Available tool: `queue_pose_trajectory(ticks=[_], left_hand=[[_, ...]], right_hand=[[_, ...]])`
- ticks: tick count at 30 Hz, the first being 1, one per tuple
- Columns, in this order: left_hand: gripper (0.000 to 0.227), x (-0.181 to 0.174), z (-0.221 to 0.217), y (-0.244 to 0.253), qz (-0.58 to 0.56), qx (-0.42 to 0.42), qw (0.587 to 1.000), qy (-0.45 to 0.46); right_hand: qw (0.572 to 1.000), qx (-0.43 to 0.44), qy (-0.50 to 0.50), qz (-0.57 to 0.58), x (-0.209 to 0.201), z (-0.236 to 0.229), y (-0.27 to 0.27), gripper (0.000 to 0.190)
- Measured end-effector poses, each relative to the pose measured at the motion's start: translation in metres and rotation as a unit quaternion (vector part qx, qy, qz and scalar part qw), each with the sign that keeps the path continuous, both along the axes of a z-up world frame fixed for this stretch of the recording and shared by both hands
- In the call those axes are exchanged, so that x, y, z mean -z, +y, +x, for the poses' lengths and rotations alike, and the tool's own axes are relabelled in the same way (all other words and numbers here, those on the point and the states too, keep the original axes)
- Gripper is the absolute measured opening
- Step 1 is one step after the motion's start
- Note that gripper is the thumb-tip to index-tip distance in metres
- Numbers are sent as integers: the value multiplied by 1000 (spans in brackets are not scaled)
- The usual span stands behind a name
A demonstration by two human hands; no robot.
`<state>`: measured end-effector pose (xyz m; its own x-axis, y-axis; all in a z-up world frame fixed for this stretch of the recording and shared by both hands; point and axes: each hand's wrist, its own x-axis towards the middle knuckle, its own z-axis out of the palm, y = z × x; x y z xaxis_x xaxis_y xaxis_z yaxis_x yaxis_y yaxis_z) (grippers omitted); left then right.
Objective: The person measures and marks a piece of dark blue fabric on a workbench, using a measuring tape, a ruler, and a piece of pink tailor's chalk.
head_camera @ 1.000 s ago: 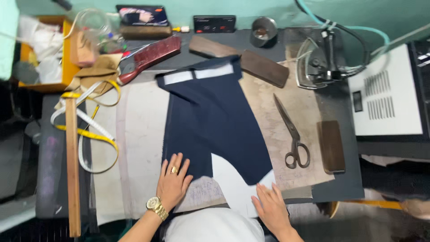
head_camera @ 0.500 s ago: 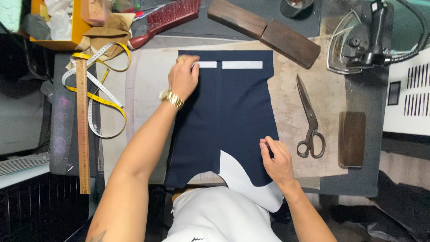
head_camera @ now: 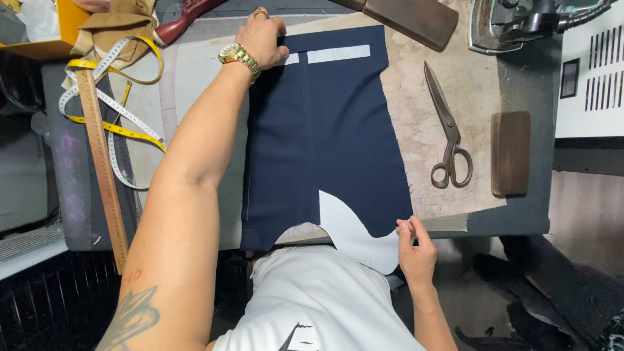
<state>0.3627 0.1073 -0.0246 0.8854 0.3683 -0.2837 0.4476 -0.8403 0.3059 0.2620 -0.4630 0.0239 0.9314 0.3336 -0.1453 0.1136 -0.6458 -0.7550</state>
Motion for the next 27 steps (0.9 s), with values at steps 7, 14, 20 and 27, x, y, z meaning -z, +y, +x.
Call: queue_pose_trajectory(ticks=[7, 14, 20, 27], left_hand=[[59, -10, -26, -4, -39, -98, 994, 17], [13, -53, -67, -72, -86, -18, 974, -211], [23, -131, -146, -208, -215, 158, 950, -163], [33, -51, -279, -197, -4, -154, 956, -250]], right_hand=[[994, -92, -58, -30, -18, 31, 42, 18], [987, -128, -91, 16, -40, 55, 83, 13], [863, -291, -400, 104, -69, 63, 140, 84], [917, -388, -47, 80, -23, 40, 155, 13]])
